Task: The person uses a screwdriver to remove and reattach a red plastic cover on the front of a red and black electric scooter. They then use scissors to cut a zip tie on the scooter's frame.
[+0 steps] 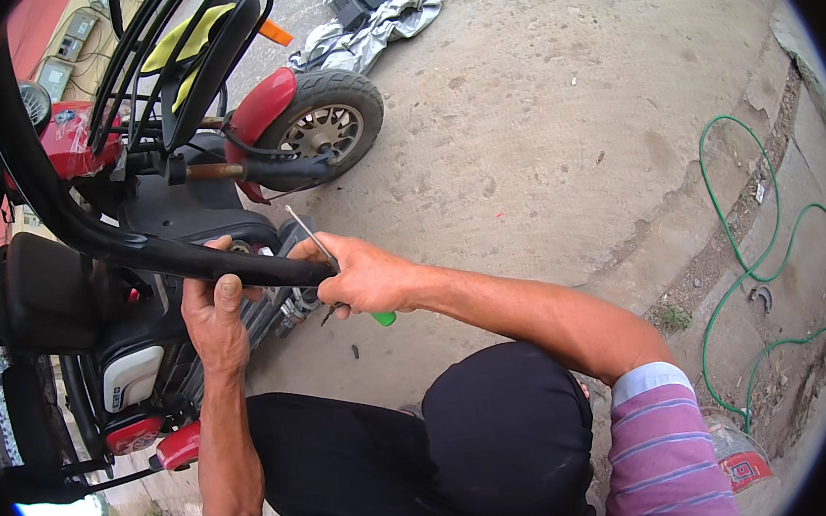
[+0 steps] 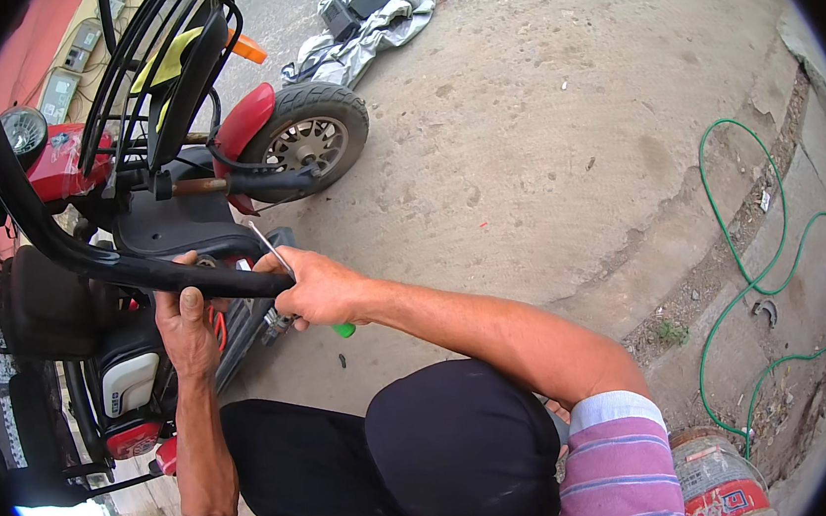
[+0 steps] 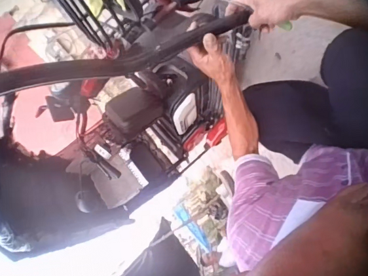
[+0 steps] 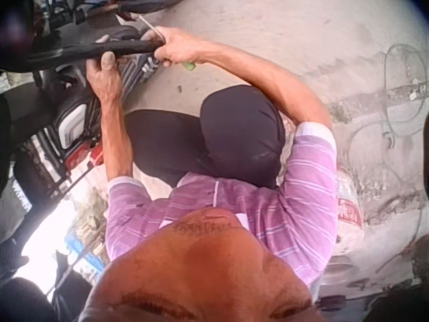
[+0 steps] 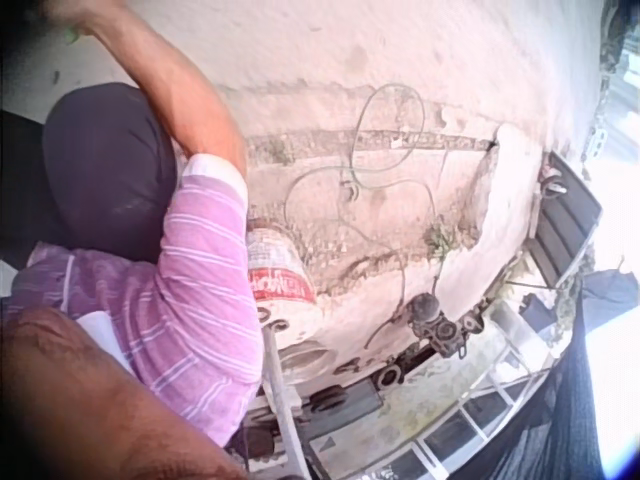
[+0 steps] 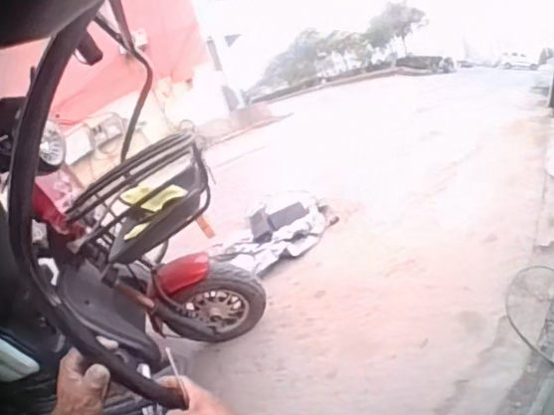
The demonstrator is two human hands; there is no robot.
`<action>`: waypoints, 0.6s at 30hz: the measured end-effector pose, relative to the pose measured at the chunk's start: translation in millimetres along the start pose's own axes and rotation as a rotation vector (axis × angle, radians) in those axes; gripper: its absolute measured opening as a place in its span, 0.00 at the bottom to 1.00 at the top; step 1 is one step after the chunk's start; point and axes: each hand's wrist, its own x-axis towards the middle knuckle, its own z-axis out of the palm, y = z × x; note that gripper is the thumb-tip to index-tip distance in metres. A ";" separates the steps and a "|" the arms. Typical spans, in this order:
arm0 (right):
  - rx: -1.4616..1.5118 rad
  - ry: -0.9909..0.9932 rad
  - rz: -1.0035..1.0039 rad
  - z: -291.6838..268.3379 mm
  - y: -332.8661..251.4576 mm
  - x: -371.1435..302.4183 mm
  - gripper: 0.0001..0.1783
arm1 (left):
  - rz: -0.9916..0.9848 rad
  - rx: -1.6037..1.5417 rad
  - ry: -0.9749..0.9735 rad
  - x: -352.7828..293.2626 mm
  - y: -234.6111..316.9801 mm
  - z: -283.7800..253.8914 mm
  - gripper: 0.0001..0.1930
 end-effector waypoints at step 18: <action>0.222 0.149 0.481 -100.9 107.8 -82.1 0.29 | -0.101 0.030 0.199 -11.7 -15.7 -14.4 0.27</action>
